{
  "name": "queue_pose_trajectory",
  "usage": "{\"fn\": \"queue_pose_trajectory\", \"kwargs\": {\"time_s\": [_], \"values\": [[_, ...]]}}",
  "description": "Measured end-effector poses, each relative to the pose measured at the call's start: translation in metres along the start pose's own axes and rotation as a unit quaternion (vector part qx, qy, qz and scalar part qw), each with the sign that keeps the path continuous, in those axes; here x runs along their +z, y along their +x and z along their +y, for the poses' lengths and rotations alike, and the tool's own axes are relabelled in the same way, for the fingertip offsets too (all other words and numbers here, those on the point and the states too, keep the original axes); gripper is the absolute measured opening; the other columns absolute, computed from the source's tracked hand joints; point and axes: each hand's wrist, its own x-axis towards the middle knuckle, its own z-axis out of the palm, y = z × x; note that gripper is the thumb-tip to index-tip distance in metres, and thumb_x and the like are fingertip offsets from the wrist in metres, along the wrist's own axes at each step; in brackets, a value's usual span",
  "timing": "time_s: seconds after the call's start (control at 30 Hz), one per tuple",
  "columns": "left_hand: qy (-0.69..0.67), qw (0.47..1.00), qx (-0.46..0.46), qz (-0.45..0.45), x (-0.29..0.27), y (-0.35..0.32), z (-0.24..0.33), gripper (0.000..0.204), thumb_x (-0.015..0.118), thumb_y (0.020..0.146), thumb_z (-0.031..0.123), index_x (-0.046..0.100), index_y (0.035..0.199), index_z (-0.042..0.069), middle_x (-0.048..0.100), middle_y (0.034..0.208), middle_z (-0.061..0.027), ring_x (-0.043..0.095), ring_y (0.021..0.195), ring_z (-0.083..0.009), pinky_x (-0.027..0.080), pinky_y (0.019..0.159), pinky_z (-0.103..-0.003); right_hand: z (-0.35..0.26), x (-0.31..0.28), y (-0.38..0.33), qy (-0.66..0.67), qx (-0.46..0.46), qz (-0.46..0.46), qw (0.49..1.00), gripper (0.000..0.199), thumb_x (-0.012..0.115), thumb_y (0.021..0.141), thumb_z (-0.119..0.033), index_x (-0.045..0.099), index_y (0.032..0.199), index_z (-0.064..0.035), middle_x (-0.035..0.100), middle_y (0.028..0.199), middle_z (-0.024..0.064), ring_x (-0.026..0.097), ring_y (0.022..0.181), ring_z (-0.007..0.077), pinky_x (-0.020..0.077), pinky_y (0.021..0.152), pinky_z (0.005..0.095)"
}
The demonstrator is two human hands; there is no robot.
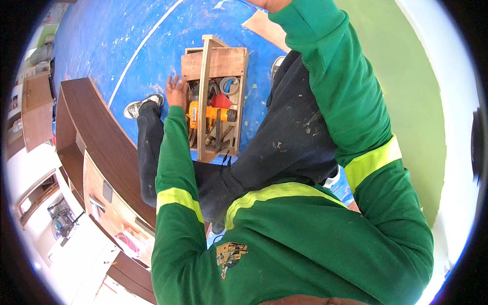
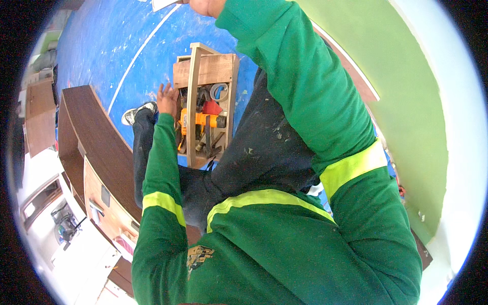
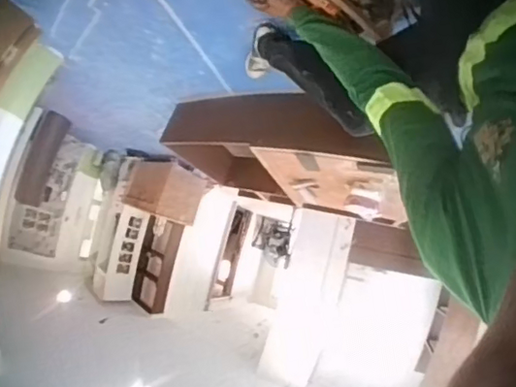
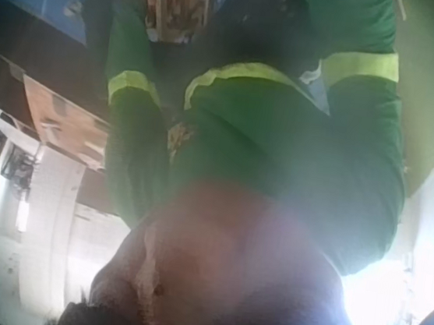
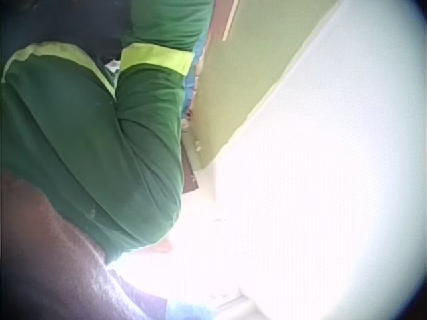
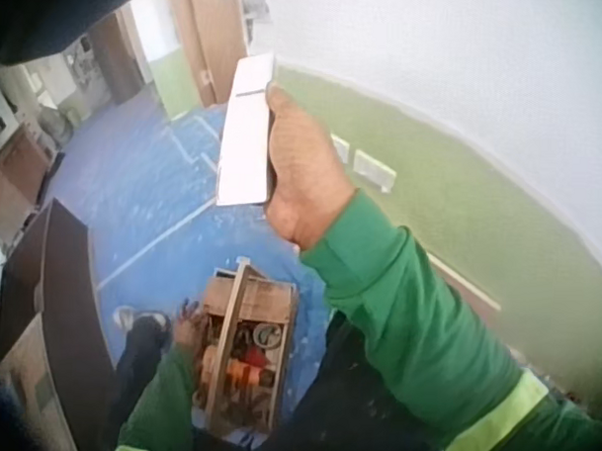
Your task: The person sits on the floor and assembles a small wooden box using a drill and other tools. They pick up pieces, align them, and fasten them together, occasionally standing to retrieve additional items.
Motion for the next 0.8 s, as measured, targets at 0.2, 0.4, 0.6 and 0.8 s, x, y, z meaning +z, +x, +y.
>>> {"fn": "queue_pose_trajectory", "kwargs": {"time_s": [0.2,0.4,0.6,0.8], "values": [[0.134,0.987,0.043,-0.076,0.0,0.025,0.029,0.066,0.067,0.099,0.015,0.038,0.157,0.004,0.055,0.147,-0.0213,0.057,0.133,-0.0324,0.051,0.108,-0.046,0.012,-0.009,0.016,0.025,-0.018,-0.042,0.999,0.041,0.034,0.114,-0.033,0.054,0.125,0.0012,0.063,0.096,0.0099,0.063,0.08,0.0195,0.0603,0.069,0.0366],[0.658,0.721,-0.034,-0.216,-0.04,-0.01,0.002,0.068,0.076,0.088,0.044,0.059,0.142,0.005,0.072,0.118,-0.0256,0.07,0.113,-0.04,0.054,0.098,-0.048,-0.004,0.007,0.005,0.027,-0.008,-0.006,1.0,0.041,0.036,0.113,-0.033,0.054,0.125,0.0014,0.063,0.096,0.0107,0.064,0.081,0.0212,0.0597,0.068,0.0394],[0.687,0.714,-0.04,-0.13,-0.061,-0.03,-0.025,0.077,0.075,0.081,0.055,0.063,0.136,0.003,0.069,0.123,-0.0295,0.067,0.117,-0.0422,0.053,0.101,-0.048,0.008,0.008,0.004,0.041,-0.024,-0.036,0.998,0.039,0.037,0.112,-0.032,0.055,0.124,0.0006,0.064,0.098,0.0104,0.064,0.084,0.0212,0.0595,0.07,0.0396],[0.572,0.776,-0.257,-0.071,-0.086,-0.059,-0.002,0.076,0.083,0.077,0.048,0.062,0.127,-0.006,0.073,0.108,-0.0209,0.072,0.099,-0.0335,0.058,0.087,-0.042,0.003,-0.004,0.014,0.05,-0.032,-0.022,0.998,0.041,0.037,0.112,-0.033,0.054,0.128,0.0015,0.064,0.101,0.0105,0.065,0.088,0.0216,0.0589,0.073,0.0394]]}}
